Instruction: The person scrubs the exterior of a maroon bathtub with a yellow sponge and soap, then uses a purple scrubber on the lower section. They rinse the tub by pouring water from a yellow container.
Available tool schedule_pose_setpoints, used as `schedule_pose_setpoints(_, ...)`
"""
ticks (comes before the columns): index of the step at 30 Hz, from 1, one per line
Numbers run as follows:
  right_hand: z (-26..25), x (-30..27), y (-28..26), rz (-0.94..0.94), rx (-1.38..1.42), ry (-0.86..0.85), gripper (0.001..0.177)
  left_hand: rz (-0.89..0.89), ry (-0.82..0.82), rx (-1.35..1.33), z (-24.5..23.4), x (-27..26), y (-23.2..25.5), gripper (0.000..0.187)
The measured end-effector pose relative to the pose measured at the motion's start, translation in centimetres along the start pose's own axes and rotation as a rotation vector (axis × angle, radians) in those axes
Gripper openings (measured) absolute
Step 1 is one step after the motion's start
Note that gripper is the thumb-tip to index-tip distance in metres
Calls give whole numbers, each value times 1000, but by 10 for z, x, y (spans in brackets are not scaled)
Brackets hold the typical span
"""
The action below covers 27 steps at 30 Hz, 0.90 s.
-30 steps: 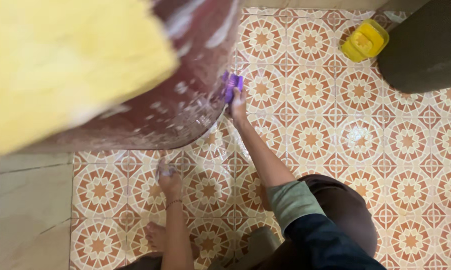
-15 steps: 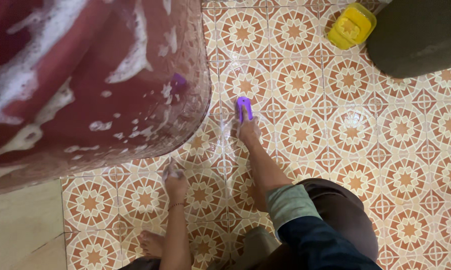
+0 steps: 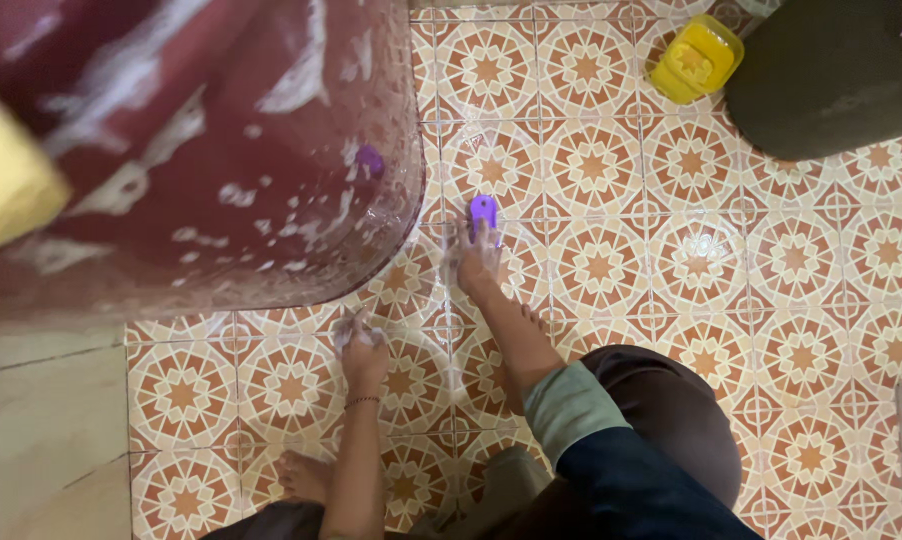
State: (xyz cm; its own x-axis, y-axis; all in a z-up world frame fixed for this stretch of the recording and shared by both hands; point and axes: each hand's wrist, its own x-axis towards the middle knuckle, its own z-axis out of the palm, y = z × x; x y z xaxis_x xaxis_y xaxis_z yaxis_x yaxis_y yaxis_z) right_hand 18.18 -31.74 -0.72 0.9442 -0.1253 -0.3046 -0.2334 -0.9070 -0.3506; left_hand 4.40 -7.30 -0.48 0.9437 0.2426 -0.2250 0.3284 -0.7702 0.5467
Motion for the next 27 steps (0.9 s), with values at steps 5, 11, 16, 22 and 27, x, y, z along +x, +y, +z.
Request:
schedule_pose_setpoints(5, -3, -30, -29, -117, -18, -56, 90, -171, -111, 47, -49, -11, 45, 94)
schedule_pose_setpoints(11, -21, -77, -66, -293, -213, -121, 91, -67, -61, -11, -103, -29, 73, 124)
schedule_pose_setpoints(16, -48, -102, -94, -366, -112, 18, 88, -112, -54, -271, -136, -51, 75, 133)
schedule_pose_setpoints(22, -111, -98, -127, -317, 91, 170, 98, 222, 483, 116, -202, -46, 84, 113)
schedule_pose_setpoints(27, -220, -73, -160, -529, 380, 736, 79, 349, 696, 217, -289, -16, 109, 111)
